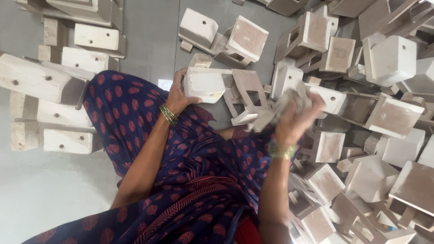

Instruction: The person sits on the floor among a large pile of plaster molds and wipes dust off each mold with a cloth, turning the molds to clean their surfaces and setting each one aside before picking up the next.

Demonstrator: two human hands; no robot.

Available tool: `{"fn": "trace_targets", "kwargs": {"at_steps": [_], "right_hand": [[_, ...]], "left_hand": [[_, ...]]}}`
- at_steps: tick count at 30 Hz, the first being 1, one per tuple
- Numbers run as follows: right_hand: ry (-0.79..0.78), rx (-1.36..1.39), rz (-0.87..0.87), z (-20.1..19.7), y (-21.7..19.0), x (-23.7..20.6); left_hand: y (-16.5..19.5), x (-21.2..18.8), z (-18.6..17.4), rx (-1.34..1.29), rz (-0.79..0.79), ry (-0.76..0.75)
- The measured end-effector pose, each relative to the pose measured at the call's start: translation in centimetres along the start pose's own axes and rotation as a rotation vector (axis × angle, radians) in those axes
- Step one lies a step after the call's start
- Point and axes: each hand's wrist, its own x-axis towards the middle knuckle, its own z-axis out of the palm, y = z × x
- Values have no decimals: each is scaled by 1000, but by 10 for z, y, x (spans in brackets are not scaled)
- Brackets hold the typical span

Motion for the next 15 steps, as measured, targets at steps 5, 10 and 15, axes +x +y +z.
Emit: {"fn": "trace_targets", "kwargs": {"at_steps": [5, 10, 15], "right_hand": [[-571, -238, 72, 101, 21, 9], [-620, -84, -193, 145, 41, -28], [-554, -242, 18, 137, 55, -37]], "left_hand": [[-9, 5, 7, 120, 60, -14], [-17, 4, 7, 223, 128, 27], [-18, 5, 12, 234, 167, 12]]}}
